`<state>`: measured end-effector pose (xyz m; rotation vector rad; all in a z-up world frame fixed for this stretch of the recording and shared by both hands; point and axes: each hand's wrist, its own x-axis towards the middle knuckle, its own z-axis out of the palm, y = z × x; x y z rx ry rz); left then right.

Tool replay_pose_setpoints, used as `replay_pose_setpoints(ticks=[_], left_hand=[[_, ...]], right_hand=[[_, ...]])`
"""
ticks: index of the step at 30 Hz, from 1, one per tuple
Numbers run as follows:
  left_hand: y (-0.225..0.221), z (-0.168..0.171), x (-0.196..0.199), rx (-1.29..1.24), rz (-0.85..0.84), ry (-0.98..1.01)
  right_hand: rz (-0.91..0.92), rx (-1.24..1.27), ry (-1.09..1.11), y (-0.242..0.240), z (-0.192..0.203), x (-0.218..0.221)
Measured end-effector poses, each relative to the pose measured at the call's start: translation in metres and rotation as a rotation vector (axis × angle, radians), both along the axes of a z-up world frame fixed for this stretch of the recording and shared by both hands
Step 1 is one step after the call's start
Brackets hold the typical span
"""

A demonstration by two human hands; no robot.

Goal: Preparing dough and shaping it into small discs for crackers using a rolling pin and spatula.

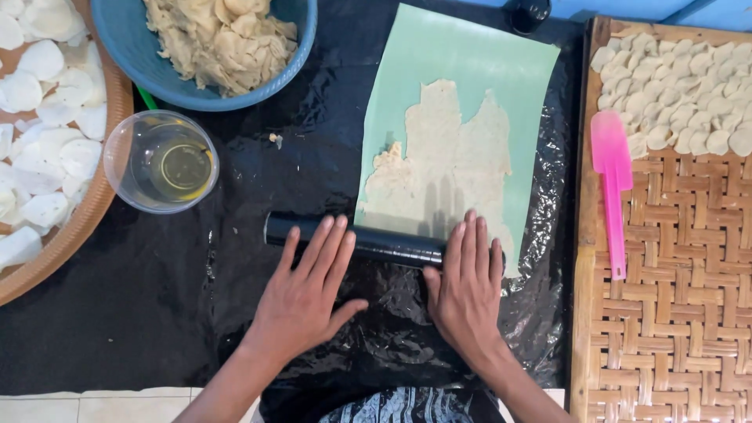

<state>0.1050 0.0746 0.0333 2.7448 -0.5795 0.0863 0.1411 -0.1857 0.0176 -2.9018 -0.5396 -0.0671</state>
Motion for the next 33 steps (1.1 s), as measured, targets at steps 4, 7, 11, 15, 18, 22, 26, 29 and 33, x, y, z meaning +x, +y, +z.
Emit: replay_pose_setpoints(ticks=[4,7,11,15,18,22,26,29,33], left_hand=[[-0.004,-0.011,-0.034,0.004,0.015,-0.032],[-0.007,-0.023,-0.052,-0.018,0.044,-0.082],[-0.007,-0.02,-0.048,-0.05,0.109,-0.11],[-0.002,-0.018,-0.033,0.014,0.09,-0.118],[-0.001,-0.007,-0.031,-0.001,0.034,-0.13],[-0.019,0.011,-0.033,-0.071,0.019,-0.147],[-0.04,0.021,-0.025,-0.123,0.139,-0.099],[-0.05,0.025,-0.015,-0.102,0.191,-0.055],[-0.061,0.011,-0.018,-0.052,0.261,0.02]], right_hand=[[0.041,-0.027,-0.022,-0.008,-0.004,-0.034],[0.089,-0.063,-0.005,-0.011,0.003,-0.055],[0.146,0.071,-0.03,-0.015,0.018,-0.07],[0.16,0.233,-0.082,-0.025,0.019,-0.067],[0.2,0.279,-0.101,-0.038,0.014,-0.06],[0.234,0.323,-0.159,-0.053,0.02,-0.041],[0.219,0.241,-0.217,-0.043,0.043,-0.005],[0.229,0.164,-0.175,-0.032,0.053,0.02],[0.363,0.085,-0.122,-0.017,0.04,0.046]])
